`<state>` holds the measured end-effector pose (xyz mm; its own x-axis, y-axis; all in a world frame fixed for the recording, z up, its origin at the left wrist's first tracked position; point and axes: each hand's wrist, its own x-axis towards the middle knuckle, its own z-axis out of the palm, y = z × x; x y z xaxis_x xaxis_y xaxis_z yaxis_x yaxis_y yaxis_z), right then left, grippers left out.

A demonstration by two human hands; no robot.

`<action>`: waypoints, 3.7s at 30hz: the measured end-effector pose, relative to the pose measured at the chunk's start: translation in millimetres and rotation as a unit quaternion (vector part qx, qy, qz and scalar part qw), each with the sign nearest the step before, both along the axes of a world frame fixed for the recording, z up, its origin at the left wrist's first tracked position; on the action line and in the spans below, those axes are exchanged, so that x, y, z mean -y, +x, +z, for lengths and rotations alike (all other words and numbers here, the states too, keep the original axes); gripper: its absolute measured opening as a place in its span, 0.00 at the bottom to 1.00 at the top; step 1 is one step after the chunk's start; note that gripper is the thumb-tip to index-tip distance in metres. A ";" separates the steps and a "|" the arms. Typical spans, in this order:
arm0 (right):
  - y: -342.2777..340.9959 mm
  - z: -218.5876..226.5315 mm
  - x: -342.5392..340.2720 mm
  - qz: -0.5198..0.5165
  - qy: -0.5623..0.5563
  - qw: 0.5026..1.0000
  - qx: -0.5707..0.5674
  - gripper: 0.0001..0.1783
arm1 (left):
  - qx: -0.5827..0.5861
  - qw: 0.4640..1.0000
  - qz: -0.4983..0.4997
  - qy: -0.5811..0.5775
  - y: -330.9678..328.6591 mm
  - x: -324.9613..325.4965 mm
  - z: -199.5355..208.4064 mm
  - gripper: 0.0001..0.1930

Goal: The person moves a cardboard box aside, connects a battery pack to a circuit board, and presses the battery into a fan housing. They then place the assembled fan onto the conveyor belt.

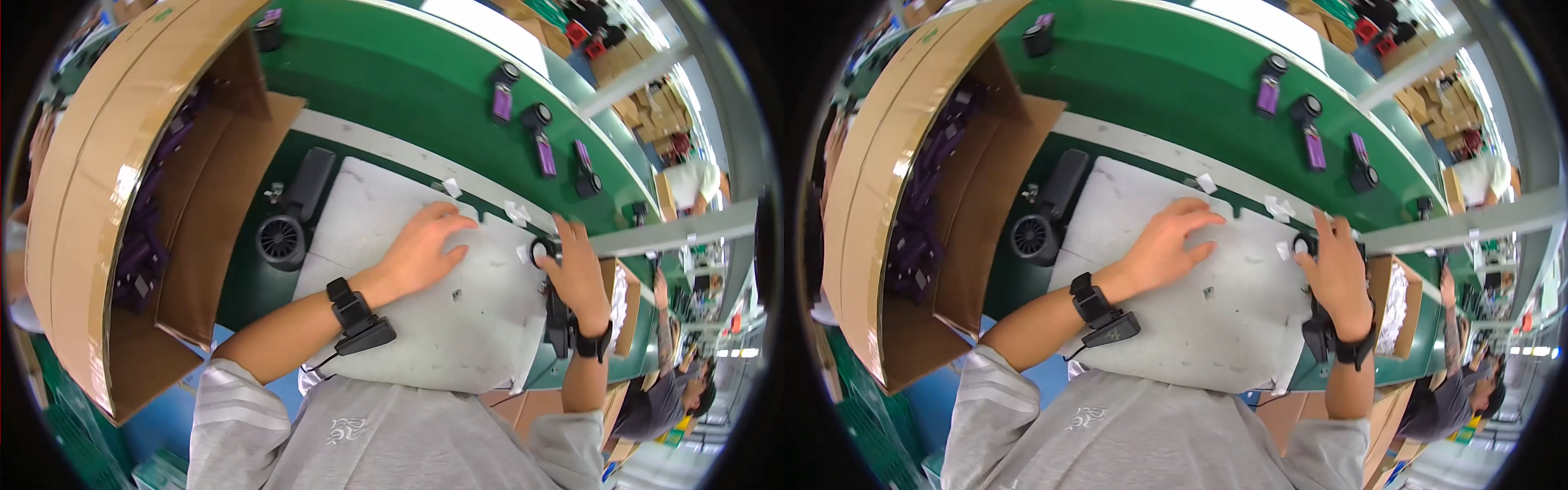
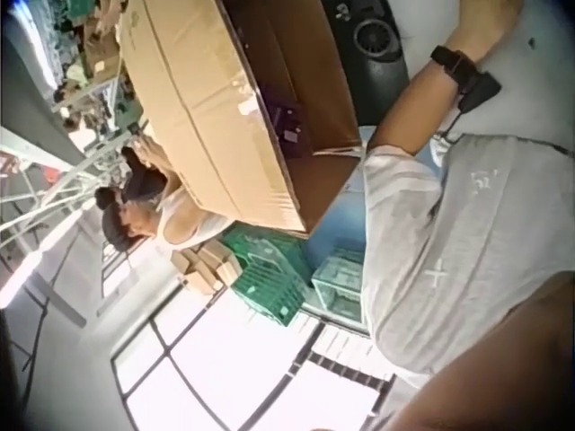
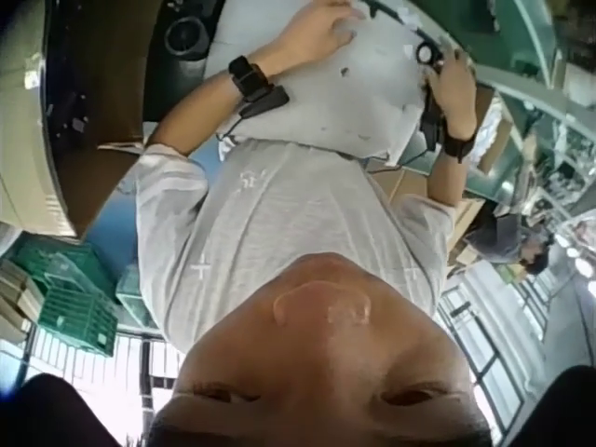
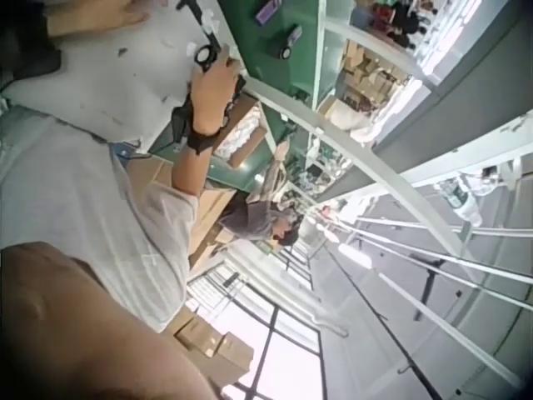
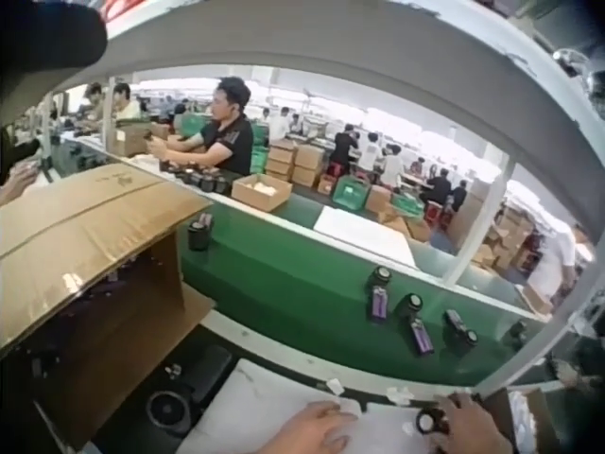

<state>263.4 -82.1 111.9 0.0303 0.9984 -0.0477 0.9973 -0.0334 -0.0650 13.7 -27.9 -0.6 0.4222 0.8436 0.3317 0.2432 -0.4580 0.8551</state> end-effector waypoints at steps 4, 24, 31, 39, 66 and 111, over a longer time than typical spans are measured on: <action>3.8 -17.1 13.2 -0.060 -0.032 0.998 -0.007 0.37 | -0.008 1.000 0.002 0.026 5.4 2.1 -8.4 0.16; -58.7 31.8 -51.5 0.169 -0.078 0.976 -0.113 0.30 | -0.045 0.986 -0.149 -0.057 3.0 5.2 17.4 0.12; -297.1 30.9 -81.9 0.536 -0.137 0.807 -0.204 0.23 | 0.113 0.983 -0.022 0.143 15.2 -3.5 -29.5 0.09; -421.2 -148.4 -101.5 0.651 0.091 0.711 -0.250 0.18 | 0.088 0.984 -0.007 0.156 -13.9 -4.5 -28.3 0.09; -85.8 -2.7 -30.7 0.019 -0.171 0.763 -0.624 0.21 | 0.030 0.948 -0.302 -0.090 -17.7 -21.4 6.5 0.12; -64.9 -75.3 33.4 0.116 0.167 0.897 -0.391 0.08 | -0.023 0.972 -0.202 -0.114 -5.6 -0.1 26.0 0.05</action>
<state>198.6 -115.5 36.6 -0.0913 0.9361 0.3396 0.6194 0.3204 -0.7167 8.1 -27.8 25.4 0.7452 0.6544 0.1285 0.1236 -0.3248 0.9377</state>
